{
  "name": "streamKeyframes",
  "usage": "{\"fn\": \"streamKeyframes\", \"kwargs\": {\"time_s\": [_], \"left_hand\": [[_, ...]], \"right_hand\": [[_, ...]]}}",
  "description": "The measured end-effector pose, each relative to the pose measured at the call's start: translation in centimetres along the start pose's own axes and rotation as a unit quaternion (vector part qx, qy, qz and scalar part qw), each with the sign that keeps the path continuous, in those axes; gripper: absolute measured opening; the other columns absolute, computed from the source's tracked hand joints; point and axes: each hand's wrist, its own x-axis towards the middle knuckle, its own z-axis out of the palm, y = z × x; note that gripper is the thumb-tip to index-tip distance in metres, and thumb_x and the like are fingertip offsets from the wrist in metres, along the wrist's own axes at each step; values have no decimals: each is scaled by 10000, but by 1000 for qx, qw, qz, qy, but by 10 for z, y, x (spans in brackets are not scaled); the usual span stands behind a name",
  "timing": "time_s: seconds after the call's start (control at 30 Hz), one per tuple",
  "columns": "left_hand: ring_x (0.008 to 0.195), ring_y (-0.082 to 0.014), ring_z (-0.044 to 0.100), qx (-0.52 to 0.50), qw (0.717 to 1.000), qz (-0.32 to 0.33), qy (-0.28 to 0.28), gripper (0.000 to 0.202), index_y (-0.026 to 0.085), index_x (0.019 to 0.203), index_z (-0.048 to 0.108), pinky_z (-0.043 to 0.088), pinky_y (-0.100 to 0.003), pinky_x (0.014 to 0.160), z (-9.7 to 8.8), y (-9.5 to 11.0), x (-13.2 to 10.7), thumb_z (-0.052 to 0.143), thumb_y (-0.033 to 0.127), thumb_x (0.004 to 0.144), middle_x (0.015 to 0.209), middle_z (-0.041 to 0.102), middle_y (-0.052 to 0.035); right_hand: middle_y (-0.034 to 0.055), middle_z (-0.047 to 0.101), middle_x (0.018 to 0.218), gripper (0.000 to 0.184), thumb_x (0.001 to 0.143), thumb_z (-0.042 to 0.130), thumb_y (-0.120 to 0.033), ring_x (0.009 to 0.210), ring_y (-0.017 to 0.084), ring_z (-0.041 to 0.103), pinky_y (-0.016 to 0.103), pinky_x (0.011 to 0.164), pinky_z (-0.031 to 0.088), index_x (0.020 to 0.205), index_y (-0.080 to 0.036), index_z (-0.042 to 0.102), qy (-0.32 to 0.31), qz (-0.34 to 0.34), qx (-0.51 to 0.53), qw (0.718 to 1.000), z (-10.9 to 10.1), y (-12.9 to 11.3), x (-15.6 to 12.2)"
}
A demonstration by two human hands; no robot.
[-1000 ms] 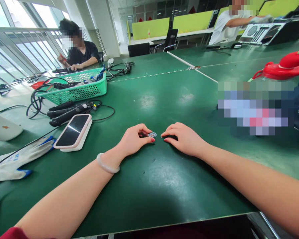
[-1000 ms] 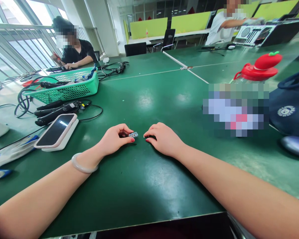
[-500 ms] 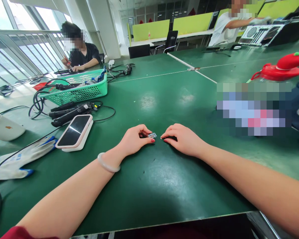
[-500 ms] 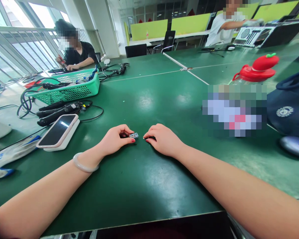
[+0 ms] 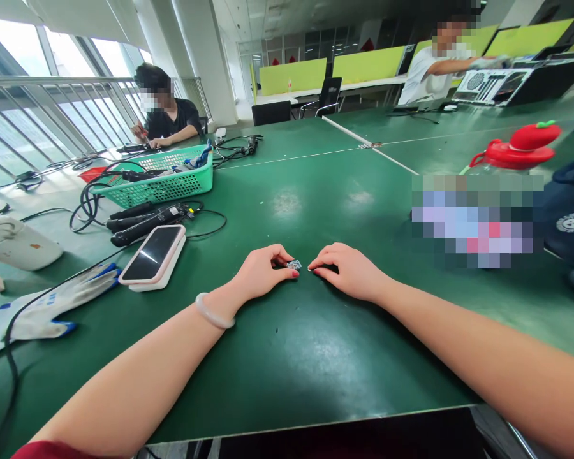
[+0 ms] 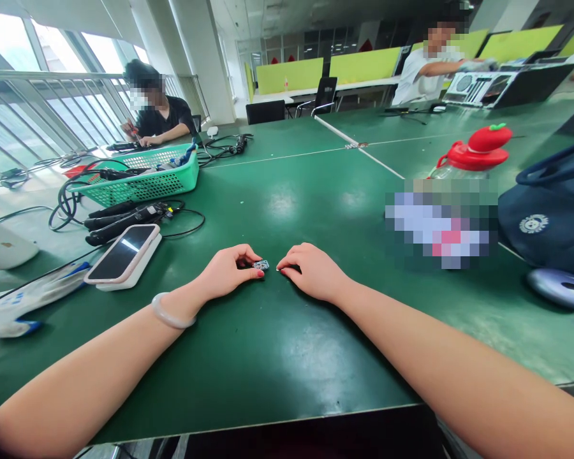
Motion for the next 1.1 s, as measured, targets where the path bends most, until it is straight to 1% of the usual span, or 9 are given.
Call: {"fn": "streamKeyframes", "kwargs": {"time_s": [0.2,0.5,0.73,0.97,1.03,1.1], "left_hand": [[794,-162,626,11,1000,5,-1,290,187,837,633,479,-309,771,-1,2,-1,747,371,645,849,699,-23],[779,-159,625,11,1000,5,0,280,187,834,634,482,-303,758,-2,4,-2,746,360,644,841,697,-22],[758,-151,622,-5,1000,-1,0,281,179,833,623,486,-297,736,-2,2,-2,749,343,643,833,697,-25],[713,-137,599,-7,1000,5,-4,311,162,860,634,476,-281,685,-4,-2,2,744,366,653,828,691,-38],[698,-132,597,-1,1000,0,0,312,158,862,637,471,-274,671,-3,-2,2,741,370,658,814,691,-37],[697,-124,595,7,1000,7,3,301,153,858,640,463,-262,666,-2,-2,1,741,356,660,802,687,-34]], "right_hand": [[36,707,891,189,870,548,-239,874,184,606,352,827,491,904,-232,734,0,-1,1,1000,0,-1,0],[42,704,898,177,859,565,-230,866,180,620,346,824,503,912,-234,734,-8,-4,1,1000,-3,-3,1],[44,701,912,185,861,561,-240,887,187,619,356,830,504,929,-233,733,-17,0,9,1000,-3,-2,0],[33,702,903,198,867,542,-243,883,183,624,359,842,504,913,-229,734,-22,5,13,1000,-5,-1,3],[34,707,912,203,869,538,-241,899,183,626,354,850,500,917,-224,735,-28,-6,19,999,-5,0,3],[33,709,891,201,851,545,-220,867,182,634,354,836,501,904,-228,739,-34,-24,18,999,-4,2,2]]}}
